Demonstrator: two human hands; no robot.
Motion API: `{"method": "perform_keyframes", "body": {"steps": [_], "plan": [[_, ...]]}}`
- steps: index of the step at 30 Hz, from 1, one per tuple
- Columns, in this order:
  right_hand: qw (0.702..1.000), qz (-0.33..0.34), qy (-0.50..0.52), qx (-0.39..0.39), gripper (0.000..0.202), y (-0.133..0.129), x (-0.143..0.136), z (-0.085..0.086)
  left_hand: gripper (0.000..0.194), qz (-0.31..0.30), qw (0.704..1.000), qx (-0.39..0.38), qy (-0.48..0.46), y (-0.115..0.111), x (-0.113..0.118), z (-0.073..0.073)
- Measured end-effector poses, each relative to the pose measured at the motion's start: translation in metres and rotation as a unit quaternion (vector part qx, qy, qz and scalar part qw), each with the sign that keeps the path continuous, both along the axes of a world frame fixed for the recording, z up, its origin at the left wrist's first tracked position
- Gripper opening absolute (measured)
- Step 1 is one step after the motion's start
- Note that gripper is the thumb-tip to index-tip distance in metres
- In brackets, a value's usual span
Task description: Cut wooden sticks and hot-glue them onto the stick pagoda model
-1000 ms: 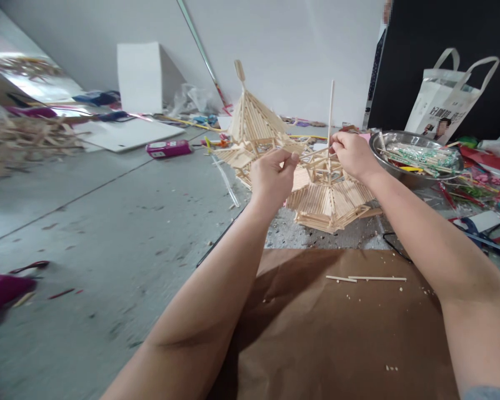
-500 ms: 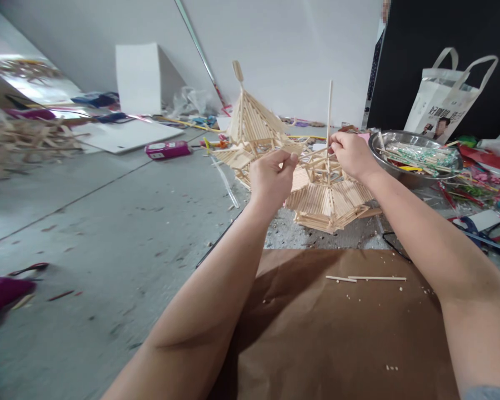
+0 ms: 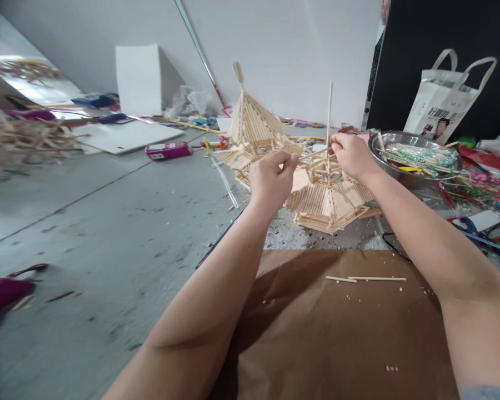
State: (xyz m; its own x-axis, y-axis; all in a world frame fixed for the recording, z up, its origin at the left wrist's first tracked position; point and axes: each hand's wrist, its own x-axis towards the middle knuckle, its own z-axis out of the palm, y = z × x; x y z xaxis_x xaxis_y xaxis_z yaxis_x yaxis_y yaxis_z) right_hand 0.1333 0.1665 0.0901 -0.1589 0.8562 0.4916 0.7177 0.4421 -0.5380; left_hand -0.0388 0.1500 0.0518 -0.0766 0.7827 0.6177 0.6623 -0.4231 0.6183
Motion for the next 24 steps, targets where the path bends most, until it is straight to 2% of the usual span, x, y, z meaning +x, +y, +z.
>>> {"method": "perform_keyframes", "body": {"steps": [24], "plan": [[1.000, 0.000, 0.005, -0.008, 0.021, -0.0004, -0.0008, 0.0010, 0.024, -0.003, 1.000, 0.003, 0.004, -0.0005, -0.0010, 0.0003]]}}
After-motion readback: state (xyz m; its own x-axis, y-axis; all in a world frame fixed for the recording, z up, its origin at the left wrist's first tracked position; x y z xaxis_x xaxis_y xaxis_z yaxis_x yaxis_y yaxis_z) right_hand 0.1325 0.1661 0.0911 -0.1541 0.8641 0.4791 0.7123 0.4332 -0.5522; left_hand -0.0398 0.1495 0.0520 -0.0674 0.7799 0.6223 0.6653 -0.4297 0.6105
